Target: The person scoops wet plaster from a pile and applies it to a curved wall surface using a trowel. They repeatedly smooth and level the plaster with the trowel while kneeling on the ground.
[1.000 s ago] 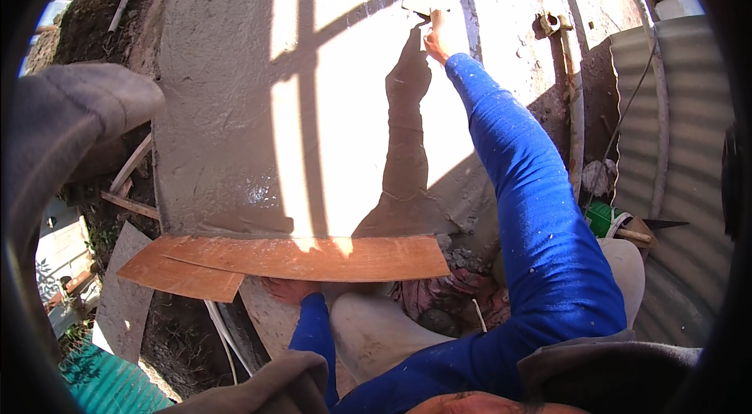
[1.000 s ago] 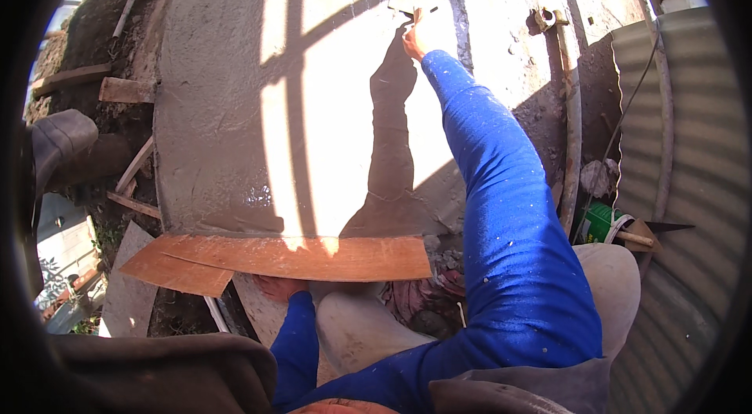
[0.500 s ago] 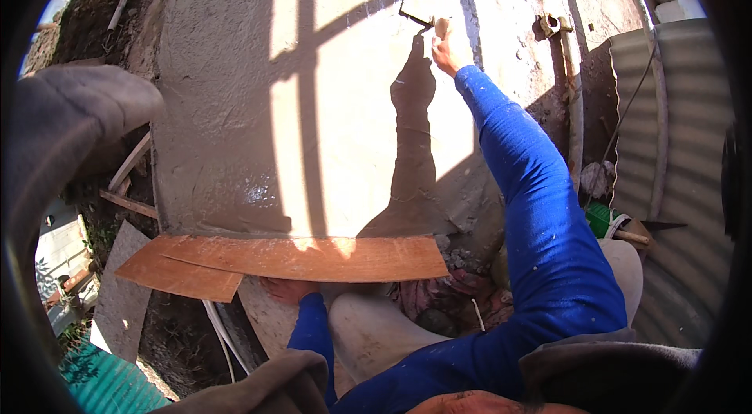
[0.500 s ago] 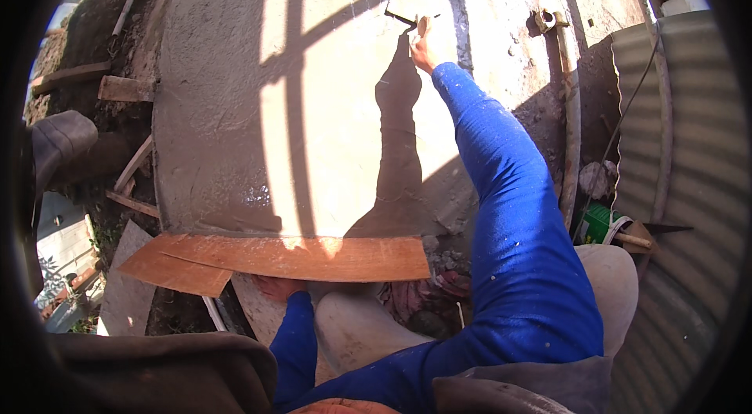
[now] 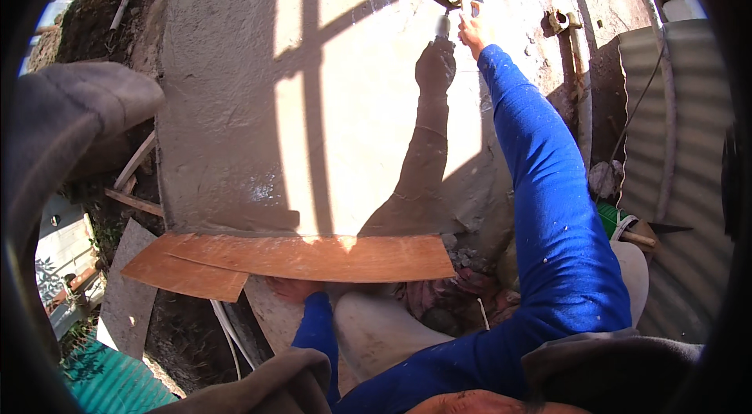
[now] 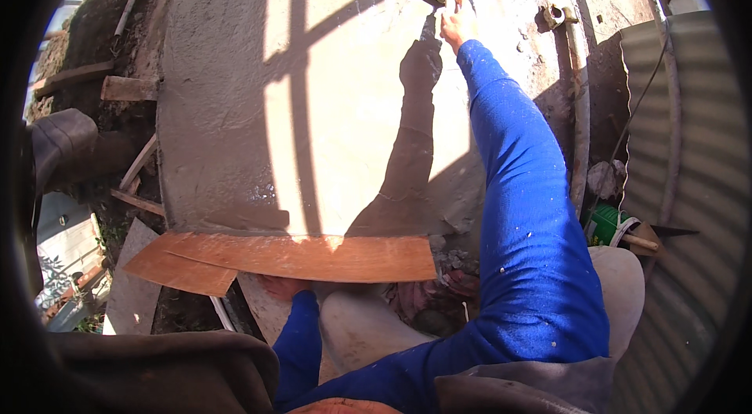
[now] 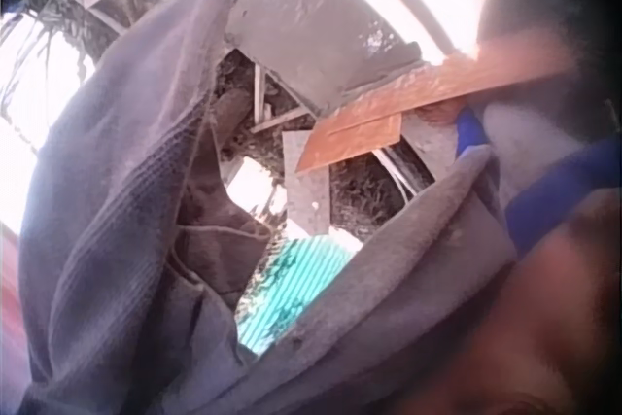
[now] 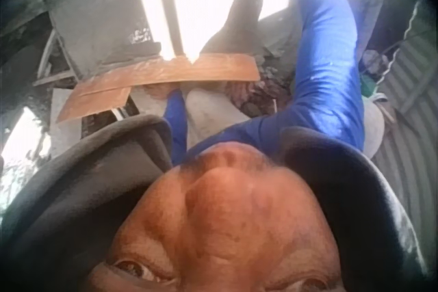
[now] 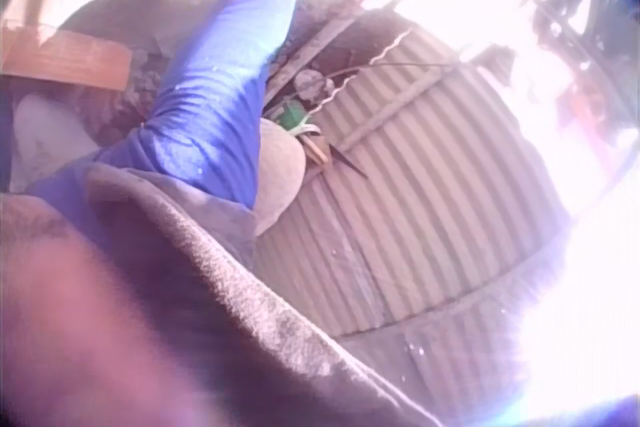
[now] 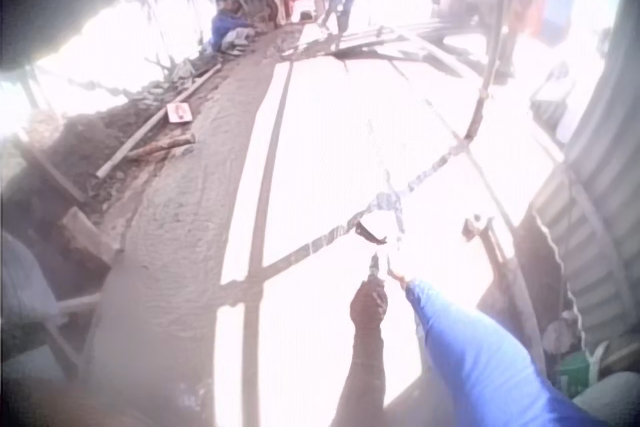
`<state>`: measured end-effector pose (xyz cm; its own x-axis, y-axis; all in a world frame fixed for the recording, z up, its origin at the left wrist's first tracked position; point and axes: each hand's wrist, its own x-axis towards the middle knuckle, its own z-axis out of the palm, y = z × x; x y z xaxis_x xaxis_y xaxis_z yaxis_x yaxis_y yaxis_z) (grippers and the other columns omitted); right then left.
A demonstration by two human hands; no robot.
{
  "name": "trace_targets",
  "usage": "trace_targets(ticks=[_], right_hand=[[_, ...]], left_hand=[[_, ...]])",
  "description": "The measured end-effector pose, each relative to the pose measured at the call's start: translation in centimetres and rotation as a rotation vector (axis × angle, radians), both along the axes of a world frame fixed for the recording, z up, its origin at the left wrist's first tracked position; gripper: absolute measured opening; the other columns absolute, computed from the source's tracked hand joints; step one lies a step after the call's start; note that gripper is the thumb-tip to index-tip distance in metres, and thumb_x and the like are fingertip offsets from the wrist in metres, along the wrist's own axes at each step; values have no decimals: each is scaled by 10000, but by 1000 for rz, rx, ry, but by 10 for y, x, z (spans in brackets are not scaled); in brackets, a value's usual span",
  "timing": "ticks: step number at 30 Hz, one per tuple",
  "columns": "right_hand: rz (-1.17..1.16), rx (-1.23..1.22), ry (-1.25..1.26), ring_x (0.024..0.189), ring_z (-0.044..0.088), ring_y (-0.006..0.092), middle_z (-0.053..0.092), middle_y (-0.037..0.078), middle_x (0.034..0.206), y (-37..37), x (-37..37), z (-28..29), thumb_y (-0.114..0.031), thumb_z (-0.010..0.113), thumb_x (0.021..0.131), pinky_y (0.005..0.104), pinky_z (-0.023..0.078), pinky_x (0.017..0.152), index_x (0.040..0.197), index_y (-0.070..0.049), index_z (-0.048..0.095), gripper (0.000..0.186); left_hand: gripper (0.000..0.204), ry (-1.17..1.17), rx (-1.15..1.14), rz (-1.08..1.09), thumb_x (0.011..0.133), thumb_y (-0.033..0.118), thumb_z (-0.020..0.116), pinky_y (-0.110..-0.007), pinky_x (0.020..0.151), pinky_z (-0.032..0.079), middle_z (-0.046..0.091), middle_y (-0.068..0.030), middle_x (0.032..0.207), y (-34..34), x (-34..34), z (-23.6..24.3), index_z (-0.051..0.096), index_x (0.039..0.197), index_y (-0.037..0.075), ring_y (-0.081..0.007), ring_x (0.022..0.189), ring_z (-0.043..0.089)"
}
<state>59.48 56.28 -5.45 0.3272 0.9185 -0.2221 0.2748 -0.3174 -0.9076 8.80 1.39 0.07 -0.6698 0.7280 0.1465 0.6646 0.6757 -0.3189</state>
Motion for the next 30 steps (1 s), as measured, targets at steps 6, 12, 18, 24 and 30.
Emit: trace_targets(ticks=[6,12,18,24,30], right_hand=[[67,157,-308,642,628,162,674,88,867,21,-39,-21,-160,657,1011,346,536,558,1448,-66,504,472],[221,268,-706,1106,644,442,671,246,1191,21,-74,-15,-284,576,995,534,513,960,1203,-16,697,360],[631,153,-1271,1102,643,459,635,310,1270,-19,-169,50,-306,582,1003,551,506,980,1354,-7,578,461],[734,488,-1610,1045,672,551,735,300,1119,-45,-224,31,-193,639,929,741,519,818,1181,86,735,388],[534,257,-921,1080,681,496,700,293,1186,-67,-205,28,-245,594,998,620,525,925,1380,8,577,459]], left_hand=[[951,36,-4,-8,954,635,596,-555,1177,343,392,-227,1628,-8,-6,0,272,1598,14,-392,1513,388],[940,23,-3,-14,946,632,613,-552,1175,353,421,-240,1607,-7,-3,-8,302,1581,12,-401,1500,409],[923,-21,27,82,967,631,562,-541,1195,310,341,-153,1684,-14,-4,1,265,1622,52,-351,1572,304],[948,-73,-2,112,945,658,583,-533,1215,276,330,-145,1691,2,7,10,276,1618,65,-329,1581,288],[994,-47,3,71,916,686,610,-541,1206,288,349,-151,1682,0,6,10,281,1618,64,-340,1560,321]])
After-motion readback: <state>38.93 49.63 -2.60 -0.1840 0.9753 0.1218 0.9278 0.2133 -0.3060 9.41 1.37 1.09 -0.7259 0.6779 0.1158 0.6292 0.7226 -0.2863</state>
